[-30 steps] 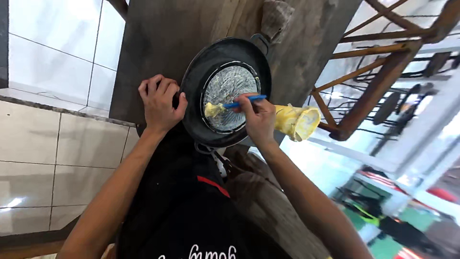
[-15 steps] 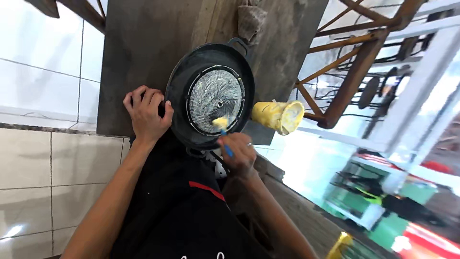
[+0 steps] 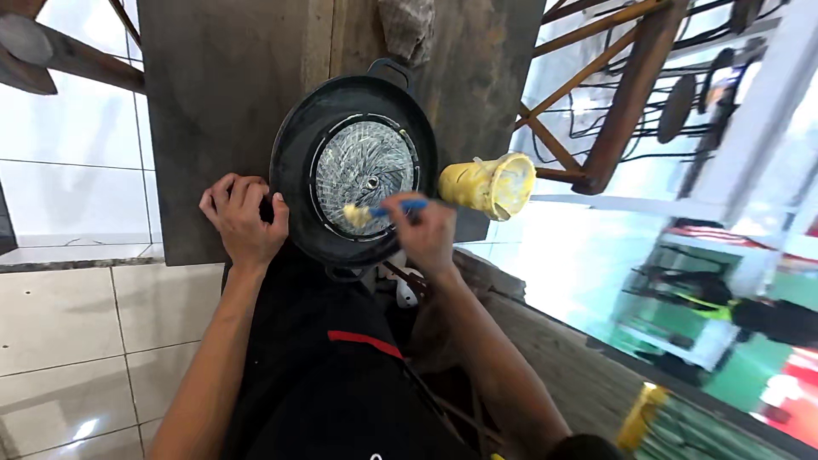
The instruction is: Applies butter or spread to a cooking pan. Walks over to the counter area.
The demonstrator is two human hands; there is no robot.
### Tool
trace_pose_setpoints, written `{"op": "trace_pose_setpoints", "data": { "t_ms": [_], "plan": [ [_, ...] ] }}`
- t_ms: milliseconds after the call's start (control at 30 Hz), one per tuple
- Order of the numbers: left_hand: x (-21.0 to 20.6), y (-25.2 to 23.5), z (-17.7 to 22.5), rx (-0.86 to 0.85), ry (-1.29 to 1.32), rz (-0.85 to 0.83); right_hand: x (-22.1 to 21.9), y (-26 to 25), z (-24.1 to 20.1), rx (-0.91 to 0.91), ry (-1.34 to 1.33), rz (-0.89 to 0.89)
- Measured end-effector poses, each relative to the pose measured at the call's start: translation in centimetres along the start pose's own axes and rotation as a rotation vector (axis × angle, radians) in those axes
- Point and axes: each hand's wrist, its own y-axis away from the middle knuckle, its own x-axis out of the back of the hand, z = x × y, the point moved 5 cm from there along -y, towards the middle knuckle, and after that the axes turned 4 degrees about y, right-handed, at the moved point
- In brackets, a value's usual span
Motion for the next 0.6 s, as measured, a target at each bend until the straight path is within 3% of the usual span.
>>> {"op": "trace_pose_setpoints", "data": {
  "t_ms": [67, 100, 167, 233, 267, 333, 433, 500, 600],
  "plan": [
    [0.0, 0.0, 0.0, 0.002, -0.008, 0.006, 1.4, -1.0, 1.9, -0.160, 0.154, 0.158],
    [0.0, 0.0, 0.1, 0.001, -0.009, 0.012, 1.5, -1.1, 1.7, -0.125, 0.279, 0.218],
    [0.0, 0.1, 0.1, -0.002, -0.006, 0.014, 0.0, 0.4, -0.7, 0.160, 0.394, 0.156],
    [0.0, 0.0, 0.1, -0.009, -0.009, -0.010, -2.0, 1.8, -3.2, 0.400, 0.233, 0.003],
    [0.0, 0.0, 0.2, -0.012, -0.011, -0.016, -2.1, 1.6, -3.2, 0.378, 0.147, -0.041],
    [-0.1, 0.0, 0.3, -0.011, -0.012, -0.011, -0.4, -0.3, -0.2, 0.089, 0.049, -0.022],
    [0.0, 0.1, 0.2, -0.011, -0.026, -0.010, 2.3, -2.9, 5.2, -0.216, 0.106, 0.228],
    [0.0, 0.0, 0.2, -0.012, -0.026, -0.014, 2.5, -2.6, 5.5, -0.163, 0.225, 0.364],
    [0.0, 0.0, 0.2, -0.010, -0.026, -0.011, 0.9, 1.4, 3.2, -0.029, 0.421, 0.389]
  ]
}}
